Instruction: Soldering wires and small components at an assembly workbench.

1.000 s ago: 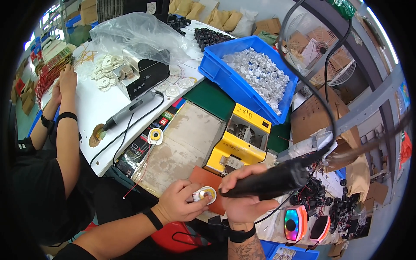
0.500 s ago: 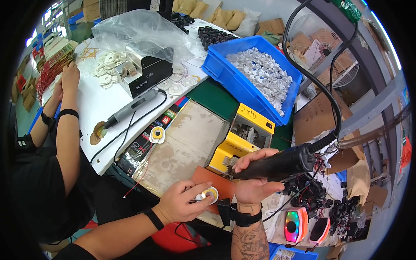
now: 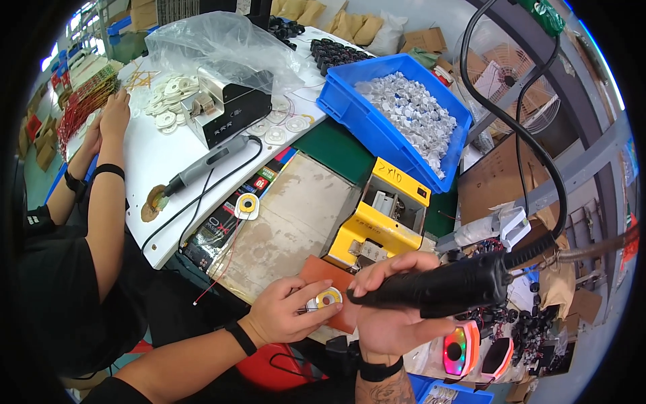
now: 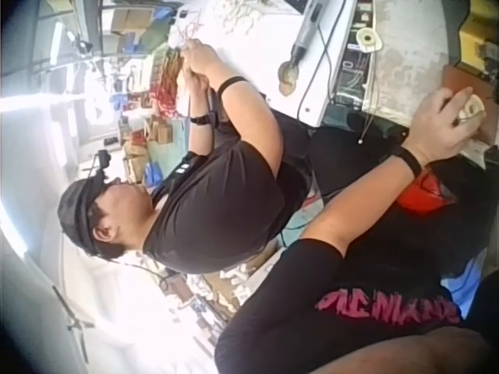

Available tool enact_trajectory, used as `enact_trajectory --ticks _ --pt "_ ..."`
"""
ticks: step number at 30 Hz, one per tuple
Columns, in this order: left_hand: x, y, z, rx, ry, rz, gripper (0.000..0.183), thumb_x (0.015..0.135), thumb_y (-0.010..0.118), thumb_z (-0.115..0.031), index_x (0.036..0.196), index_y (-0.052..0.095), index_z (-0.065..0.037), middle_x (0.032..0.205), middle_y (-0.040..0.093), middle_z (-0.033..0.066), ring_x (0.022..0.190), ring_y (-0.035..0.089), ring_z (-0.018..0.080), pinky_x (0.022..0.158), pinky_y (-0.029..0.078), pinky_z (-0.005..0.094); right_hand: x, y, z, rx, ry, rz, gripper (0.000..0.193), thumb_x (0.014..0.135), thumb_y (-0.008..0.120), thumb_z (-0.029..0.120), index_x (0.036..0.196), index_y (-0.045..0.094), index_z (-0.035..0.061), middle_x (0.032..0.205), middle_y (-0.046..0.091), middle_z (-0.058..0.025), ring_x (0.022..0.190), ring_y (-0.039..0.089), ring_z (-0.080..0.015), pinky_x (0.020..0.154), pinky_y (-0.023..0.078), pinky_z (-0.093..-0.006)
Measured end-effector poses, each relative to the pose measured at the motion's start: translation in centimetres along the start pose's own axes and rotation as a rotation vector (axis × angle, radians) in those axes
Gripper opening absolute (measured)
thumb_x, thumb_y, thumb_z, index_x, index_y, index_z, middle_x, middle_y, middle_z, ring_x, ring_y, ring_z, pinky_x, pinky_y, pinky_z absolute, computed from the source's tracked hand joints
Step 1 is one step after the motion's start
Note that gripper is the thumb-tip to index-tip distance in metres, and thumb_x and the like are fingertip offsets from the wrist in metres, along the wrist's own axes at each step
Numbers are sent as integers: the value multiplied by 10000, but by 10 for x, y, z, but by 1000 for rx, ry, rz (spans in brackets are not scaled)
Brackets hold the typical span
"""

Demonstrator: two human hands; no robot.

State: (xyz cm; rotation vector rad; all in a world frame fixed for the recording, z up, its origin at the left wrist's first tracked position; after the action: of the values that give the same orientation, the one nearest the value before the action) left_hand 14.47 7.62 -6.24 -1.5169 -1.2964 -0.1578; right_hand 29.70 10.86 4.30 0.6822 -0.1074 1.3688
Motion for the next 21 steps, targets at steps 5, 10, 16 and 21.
enact_trajectory --ticks 5,10,16,21 --pt "-1 2 2 1 11 -22 377 714 803 -210 1082 732 -241 1313 635 65 928 600 255 783 542 356 -16 19 -1 -36 67 40 936 823 349 944 1023 424 33 720 528 -106 599 566 -221 562 504 -364" --pt "-1 2 1 -12 16 -46 325 701 814 -226 1015 731 -232 1292 634 58 943 600 262 769 542 359 -22 21 -5 -61 78 46 933 825 358 940 1011 424 28 718 533 -116 594 554 -224 577 502 -368" --pt "-1 1 1 -6 5 -44 295 706 809 -230 992 734 -231 1286 636 55 949 597 259 757 538 351 -25 22 -5 -64 145 49 996 754 384 976 1042 433 24 766 535 -109 645 550 -208 631 500 -360" --pt "-2 1 1 -6 -3 -36 291 707 808 -237 988 736 -229 1280 639 56 954 597 257 752 537 349 -27 23 -6 -72 103 53 933 827 409 923 1026 437 11 736 532 -122 607 550 -227 588 503 -370"
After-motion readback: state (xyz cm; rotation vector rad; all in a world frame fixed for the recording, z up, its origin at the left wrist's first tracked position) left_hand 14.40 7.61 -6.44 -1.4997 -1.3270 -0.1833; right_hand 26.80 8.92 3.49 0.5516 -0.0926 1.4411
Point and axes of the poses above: each hand's wrist, its own x-axis towards the middle knuckle, its own y-axis out of the palm, z = x × y, the point moved 2 cm from there along x, towards the middle knuckle
